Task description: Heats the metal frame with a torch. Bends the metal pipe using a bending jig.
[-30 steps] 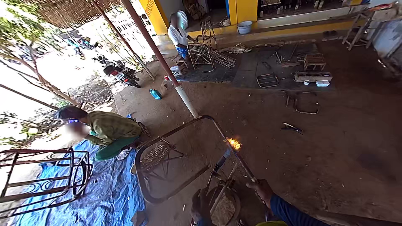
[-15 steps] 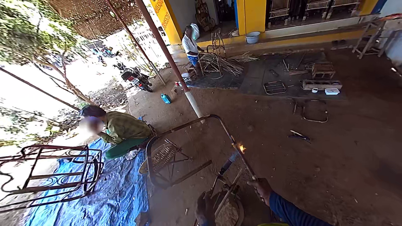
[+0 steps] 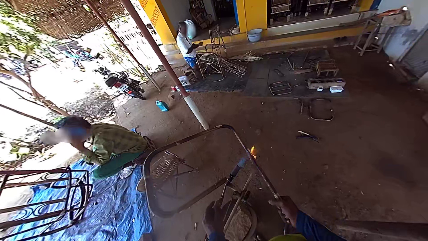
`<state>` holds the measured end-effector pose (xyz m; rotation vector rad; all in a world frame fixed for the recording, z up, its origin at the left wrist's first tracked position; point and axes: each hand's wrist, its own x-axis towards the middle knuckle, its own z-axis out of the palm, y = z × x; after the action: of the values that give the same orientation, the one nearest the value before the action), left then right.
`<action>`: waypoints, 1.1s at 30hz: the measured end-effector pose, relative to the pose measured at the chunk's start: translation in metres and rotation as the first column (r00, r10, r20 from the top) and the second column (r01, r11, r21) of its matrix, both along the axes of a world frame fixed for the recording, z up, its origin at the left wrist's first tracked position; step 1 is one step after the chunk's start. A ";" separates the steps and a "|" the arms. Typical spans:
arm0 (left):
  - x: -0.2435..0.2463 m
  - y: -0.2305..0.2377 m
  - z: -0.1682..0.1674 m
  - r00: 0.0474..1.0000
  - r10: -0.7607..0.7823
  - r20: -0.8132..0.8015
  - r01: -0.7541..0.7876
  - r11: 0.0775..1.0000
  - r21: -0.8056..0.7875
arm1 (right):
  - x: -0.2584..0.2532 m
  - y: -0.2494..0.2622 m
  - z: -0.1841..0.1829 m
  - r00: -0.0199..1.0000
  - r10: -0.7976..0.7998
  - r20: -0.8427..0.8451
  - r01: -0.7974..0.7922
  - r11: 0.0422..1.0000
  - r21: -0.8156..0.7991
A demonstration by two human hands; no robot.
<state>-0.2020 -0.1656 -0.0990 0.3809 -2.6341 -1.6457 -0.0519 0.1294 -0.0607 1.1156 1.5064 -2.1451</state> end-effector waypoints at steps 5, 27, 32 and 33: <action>-0.004 -0.004 0.005 0.999 -0.042 0.033 0.043 0.999 -0.021 | 0.022 -0.008 -0.007 0.999 -0.042 0.018 0.043 0.999 -0.017; -0.035 -0.025 0.043 0.844 -0.489 0.219 0.523 0.663 -0.535 | -0.089 -0.046 0.007 0.976 -0.213 -0.053 0.215 0.976 0.029; -0.028 -0.032 0.058 0.742 -0.629 0.232 0.608 0.485 -0.628 | -0.059 -0.023 0.035 0.956 -0.264 -0.128 0.276 0.957 0.092; -0.029 -0.036 0.058 0.733 -0.647 0.210 0.608 0.483 -0.630 | -0.043 -0.013 0.043 0.945 -0.272 -0.183 0.294 0.950 0.103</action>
<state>-0.2309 -0.2013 -0.0408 -0.7460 -3.2528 -0.5448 -0.0953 0.1169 -0.0174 1.2949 1.6666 -2.4144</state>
